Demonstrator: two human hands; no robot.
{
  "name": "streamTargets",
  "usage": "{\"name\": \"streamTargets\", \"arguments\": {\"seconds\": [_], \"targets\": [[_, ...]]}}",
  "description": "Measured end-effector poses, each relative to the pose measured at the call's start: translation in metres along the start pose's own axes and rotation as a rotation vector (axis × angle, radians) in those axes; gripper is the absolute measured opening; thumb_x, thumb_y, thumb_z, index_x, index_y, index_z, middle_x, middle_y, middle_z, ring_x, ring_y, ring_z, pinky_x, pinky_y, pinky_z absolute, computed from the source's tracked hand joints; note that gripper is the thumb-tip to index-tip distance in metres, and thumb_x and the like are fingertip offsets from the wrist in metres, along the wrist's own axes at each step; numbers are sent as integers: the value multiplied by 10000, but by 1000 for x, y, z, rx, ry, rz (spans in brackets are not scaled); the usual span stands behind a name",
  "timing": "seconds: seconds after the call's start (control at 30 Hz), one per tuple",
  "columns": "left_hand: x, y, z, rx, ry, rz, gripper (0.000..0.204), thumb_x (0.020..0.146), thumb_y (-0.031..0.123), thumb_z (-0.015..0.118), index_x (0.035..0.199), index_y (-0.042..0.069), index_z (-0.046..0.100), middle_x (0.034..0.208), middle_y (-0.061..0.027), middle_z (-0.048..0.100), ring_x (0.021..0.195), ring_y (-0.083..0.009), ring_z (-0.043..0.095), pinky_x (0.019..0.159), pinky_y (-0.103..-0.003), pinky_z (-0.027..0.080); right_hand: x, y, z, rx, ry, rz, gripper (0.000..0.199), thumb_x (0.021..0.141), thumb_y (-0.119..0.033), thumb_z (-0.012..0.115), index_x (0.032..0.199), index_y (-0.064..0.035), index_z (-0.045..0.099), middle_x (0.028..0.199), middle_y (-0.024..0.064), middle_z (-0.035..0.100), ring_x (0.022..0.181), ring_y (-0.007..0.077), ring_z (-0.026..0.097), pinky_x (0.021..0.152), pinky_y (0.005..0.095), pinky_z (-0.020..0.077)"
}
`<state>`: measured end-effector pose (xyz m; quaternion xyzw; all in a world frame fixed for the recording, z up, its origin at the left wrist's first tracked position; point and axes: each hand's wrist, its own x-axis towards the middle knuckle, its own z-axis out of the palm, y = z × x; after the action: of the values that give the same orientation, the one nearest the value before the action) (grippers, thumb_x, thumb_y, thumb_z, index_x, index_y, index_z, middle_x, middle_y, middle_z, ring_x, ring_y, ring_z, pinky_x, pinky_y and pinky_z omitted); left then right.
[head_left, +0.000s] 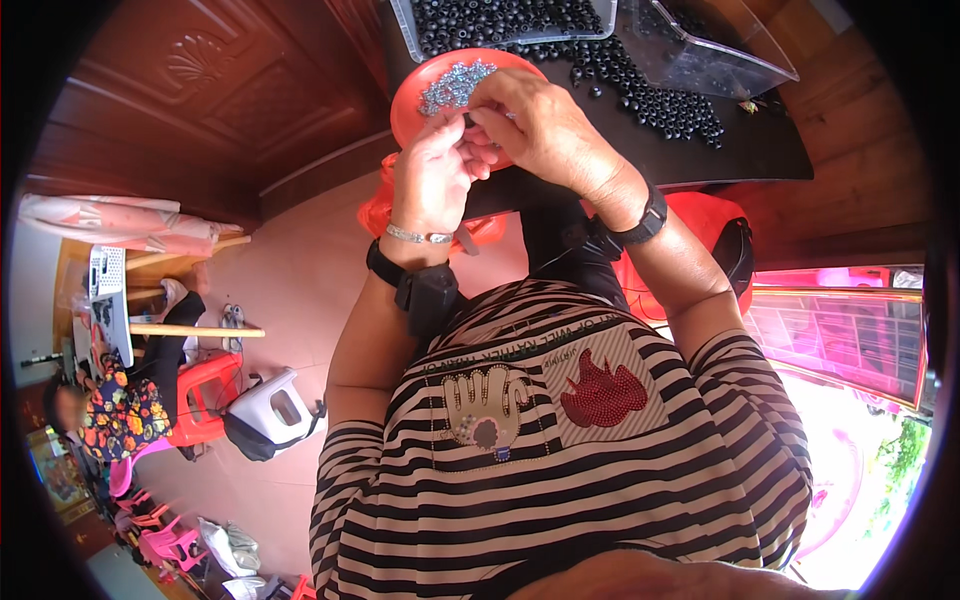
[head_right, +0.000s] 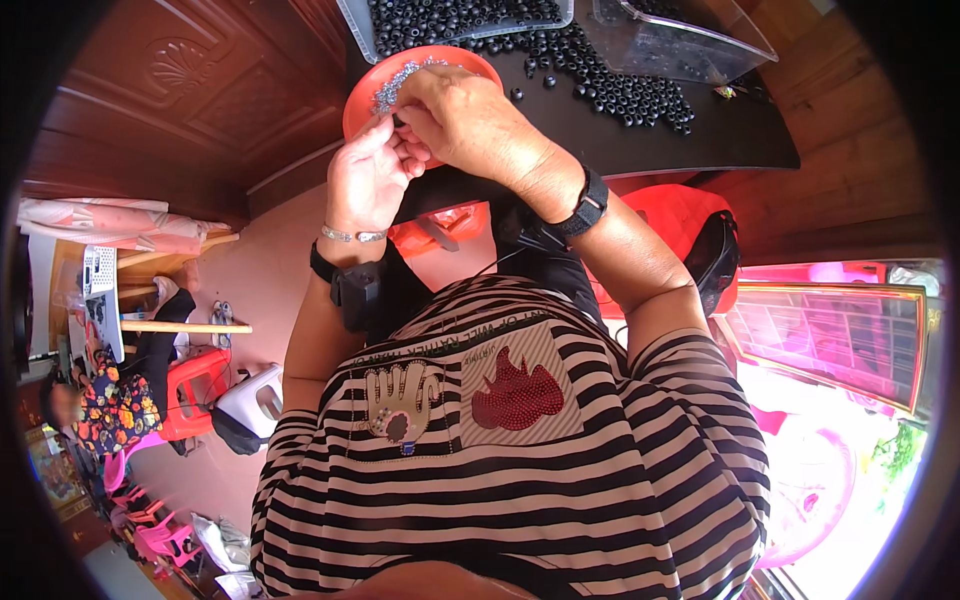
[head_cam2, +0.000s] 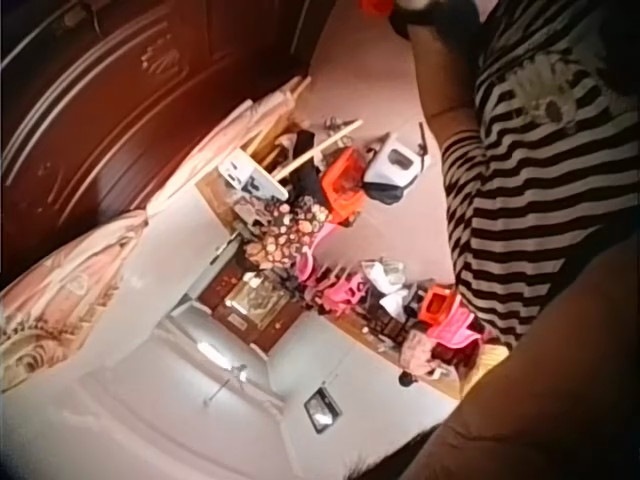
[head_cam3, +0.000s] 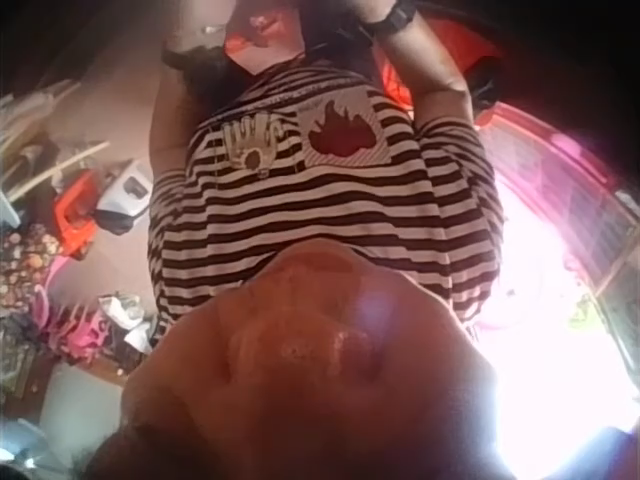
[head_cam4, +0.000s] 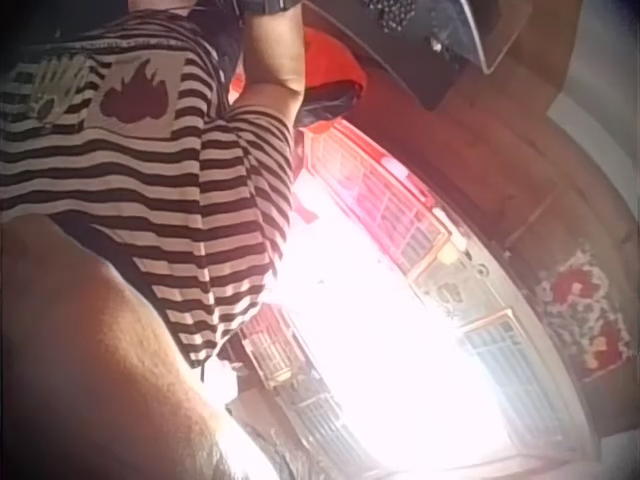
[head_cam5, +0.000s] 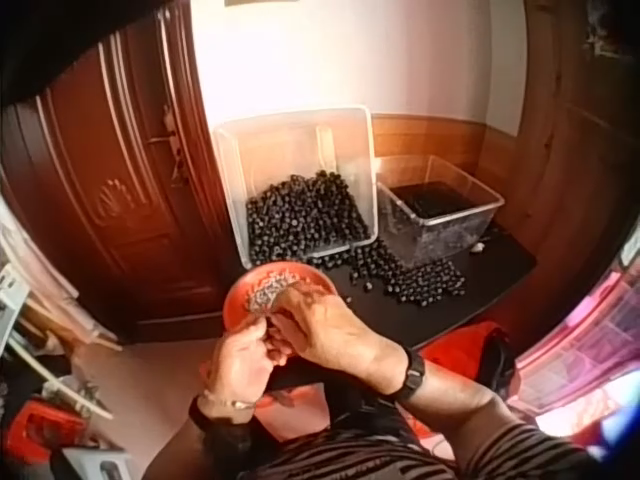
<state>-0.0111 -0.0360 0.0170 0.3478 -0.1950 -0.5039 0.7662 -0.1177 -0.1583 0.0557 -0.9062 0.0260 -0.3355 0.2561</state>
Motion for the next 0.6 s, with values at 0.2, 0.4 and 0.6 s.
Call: {"name": "streamTargets", "arguments": {"seconds": [0.2,0.4,0.6], "targets": [[-17,-7,6,-315,31,36,270,965,228,410,1110,33,526,1024,-91,592,913,-194,579,784,-344,477,-11,-24,11,-69,157,-159,167,755,-89,672,912,-54,626,843,94,619,776,292,620,665,368,521],[-32,-12,12,-159,111,53,274,964,243,418,1120,47,529,1042,-81,582,931,-188,570,800,-341,473,-19,-26,6,-129,127,-191,152,762,-86,681,906,-52,644,854,92,622,800,291,625,691,355,524],[-43,-8,-12,-129,14,53,239,952,257,448,986,48,559,905,-65,559,820,-195,556,699,-312,426,-8,32,-30,-13,29,112,132,812,-93,655,936,-62,688,854,92,663,718,200,632,651,298,504]]}}
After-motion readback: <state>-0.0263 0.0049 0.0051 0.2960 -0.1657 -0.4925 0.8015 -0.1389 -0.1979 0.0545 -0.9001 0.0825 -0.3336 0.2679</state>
